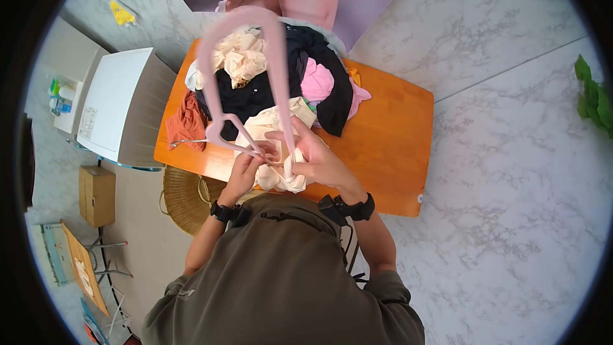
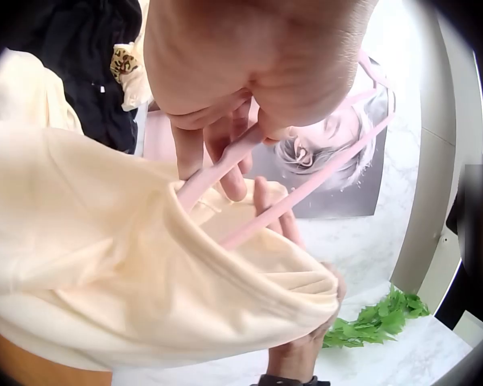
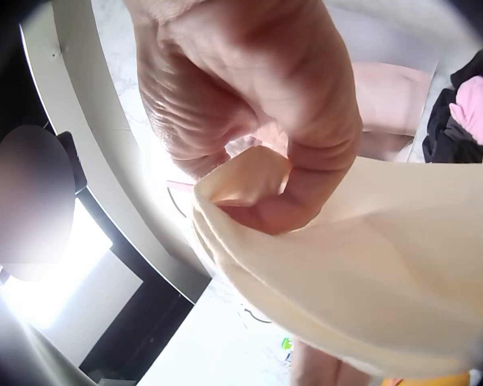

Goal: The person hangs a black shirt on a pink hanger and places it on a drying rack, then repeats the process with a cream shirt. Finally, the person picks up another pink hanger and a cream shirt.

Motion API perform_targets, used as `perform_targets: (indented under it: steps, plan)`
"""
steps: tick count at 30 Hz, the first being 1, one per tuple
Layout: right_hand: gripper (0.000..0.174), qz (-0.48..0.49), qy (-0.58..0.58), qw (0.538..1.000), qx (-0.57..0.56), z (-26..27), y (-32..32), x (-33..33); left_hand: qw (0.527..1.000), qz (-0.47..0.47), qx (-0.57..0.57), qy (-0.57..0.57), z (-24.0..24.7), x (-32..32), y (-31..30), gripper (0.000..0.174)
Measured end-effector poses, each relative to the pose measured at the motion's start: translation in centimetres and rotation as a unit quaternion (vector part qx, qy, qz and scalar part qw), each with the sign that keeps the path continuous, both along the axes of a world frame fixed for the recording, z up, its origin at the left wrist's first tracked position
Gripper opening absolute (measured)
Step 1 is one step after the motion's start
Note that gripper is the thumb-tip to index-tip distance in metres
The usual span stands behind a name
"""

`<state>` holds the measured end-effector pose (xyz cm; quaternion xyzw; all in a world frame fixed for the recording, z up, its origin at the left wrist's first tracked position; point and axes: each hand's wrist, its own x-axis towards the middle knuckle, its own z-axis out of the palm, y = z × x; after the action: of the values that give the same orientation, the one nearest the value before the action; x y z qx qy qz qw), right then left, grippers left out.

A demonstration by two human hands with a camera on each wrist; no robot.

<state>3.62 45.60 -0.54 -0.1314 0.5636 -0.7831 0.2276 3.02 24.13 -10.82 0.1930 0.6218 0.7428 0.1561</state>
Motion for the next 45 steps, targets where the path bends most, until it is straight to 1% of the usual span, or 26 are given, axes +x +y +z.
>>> perform_targets:
  steps: [1,3,5,6,7,8,12,14,15,17,21,22,23,24,26,27,29,30,32,33,35,39,41,42,44,45]
  plan:
    - [0.087,-0.027,0.039,0.999,0.002,0.0,-0.1,0.1,0.998,-0.003,-0.049,0.048,0.0,0.1,0.1,0.022]
    - [0.087,-0.033,0.023,0.999,0.004,-0.3,0.3,0.2,0.996,0.013,-0.071,0.056,-0.3,0.0,-0.4,0.022]
    - [0.087,-0.038,0.007,0.999,0.005,-0.3,0.9,0.4,0.984,0.012,-0.145,0.105,-1.4,0.0,-1.3,0.022]
    - [0.085,-0.057,0.001,0.998,0.016,-0.3,1.2,0.5,0.984,0.013,-0.146,0.105,-1.1,0.0,-1.8,0.022]
    - [0.084,-0.077,-0.005,0.997,0.027,0.1,1.2,0.5,0.974,-0.011,-0.199,0.106,-0.2,-0.1,-2.4,0.019]
    - [0.084,-0.069,-0.017,0.997,-0.027,0.6,0.9,0.5,0.961,-0.036,-0.252,0.107,0.7,-0.1,-2.8,0.017]
    - [0.083,-0.086,-0.008,0.996,0.004,-1.1,1.5,0.1,0.955,-0.044,-0.28,0.089,2.7,-0.3,-4.0,0.016]
    - [0.082,-0.079,-0.064,0.993,-0.066,-1.1,2.3,0.0,0.947,-0.052,-0.299,0.103,2.8,-0.4,-4.4,0.016]
    - [0.082,-0.079,-0.064,0.993,-0.066,-1.1,2.6,-0.1,0.947,-0.052,-0.3,0.103,2.9,-0.3,-4.3,0.016]
    - [0.071,-0.058,-0.106,0.961,-0.249,-1.2,3.0,-0.3,0.954,-0.055,-0.283,0.08,3.3,-0.2,-4.3,0.016]
    - [0.061,-0.103,-0.149,0.944,-0.275,-0.8,2.8,-0.3,0.956,-0.069,-0.278,0.069,3.8,-0.2,-4.2,0.016]
    - [0.06,-0.096,-0.107,0.958,-0.246,-2.1,3.0,-0.5,0.957,-0.062,-0.272,0.081,3.5,-0.2,-4.3,0.016]
    - [0.067,-0.089,-0.066,0.97,-0.217,-3.1,3.3,-0.5,0.958,-0.056,-0.266,0.092,3.3,-0.1,-4.2,0.017]
    - [0.067,-0.09,-0.067,0.97,-0.217,-3.4,3.4,-0.6,0.958,-0.057,-0.267,0.091,3.1,-0.1,-4.2,0.017]
    - [0.064,-0.159,-0.035,0.98,-0.114,-3.8,3.4,-0.5,0.966,-0.035,-0.255,0.022,3.0,0.0,-4.1,0.014]
    - [0.064,-0.158,-0.037,0.98,-0.115,-3.9,3.3,-0.4,0.966,-0.035,-0.256,0.02,3.1,0.0,-4.0,0.014]
    - [0.063,-0.223,0.004,0.974,-0.038,-4.0,3.0,-0.2,0.962,-0.002,-0.257,0.096,3.1,-0.1,-3.9,0.012]
    - [0.063,-0.222,0.003,0.974,-0.039,-3.6,2.9,0.0,0.962,-0.001,-0.257,0.095,2.8,-0.1,-4.1,0.012]
    - [0.061,-0.214,0.046,0.973,0.067,-2.2,2.9,0.4,0.969,0.002,-0.243,0.049,2.0,-0.2,-4.6,0.013]
    - [0.061,-0.214,0.045,0.973,0.067,-2.1,2.8,0.4,0.969,0.001,-0.243,0.049,2.1,-0.3,-4.5,0.013]
    - [0.062,-0.195,0.088,0.968,0.13,-2.0,2.5,0.5,0.966,0.043,-0.249,0.047,2.2,-0.2,-4.3,0.012]
    - [0.053,-0.236,0.098,0.963,0.08,-1.3,1.6,0.8,0.965,0.107,-0.241,0.011,1.7,-0.1,-3.9,0.013]
    - [0.054,-0.291,0.126,0.945,0.073,-2.0,1.9,0.7,0.969,0.063,-0.229,-0.072,2.3,0.2,-3.5,0.012]
    - [0.051,-0.3,0.106,0.947,0.056,-2.0,2.0,0.7,0.969,0.063,-0.229,-0.072,3.0,0.5,-3.2,0.012]
    - [0.049,-0.318,0.11,0.94,0.058,-1.9,1.2,1.2,0.979,0.02,-0.138,-0.149,4.1,0.8,-2.4,0.018]
    - [0.047,-0.337,0.115,0.932,0.061,-1.8,0.9,1.4,0.979,0.02,-0.138,-0.149,4.0,0.8,-2.2,0.018]
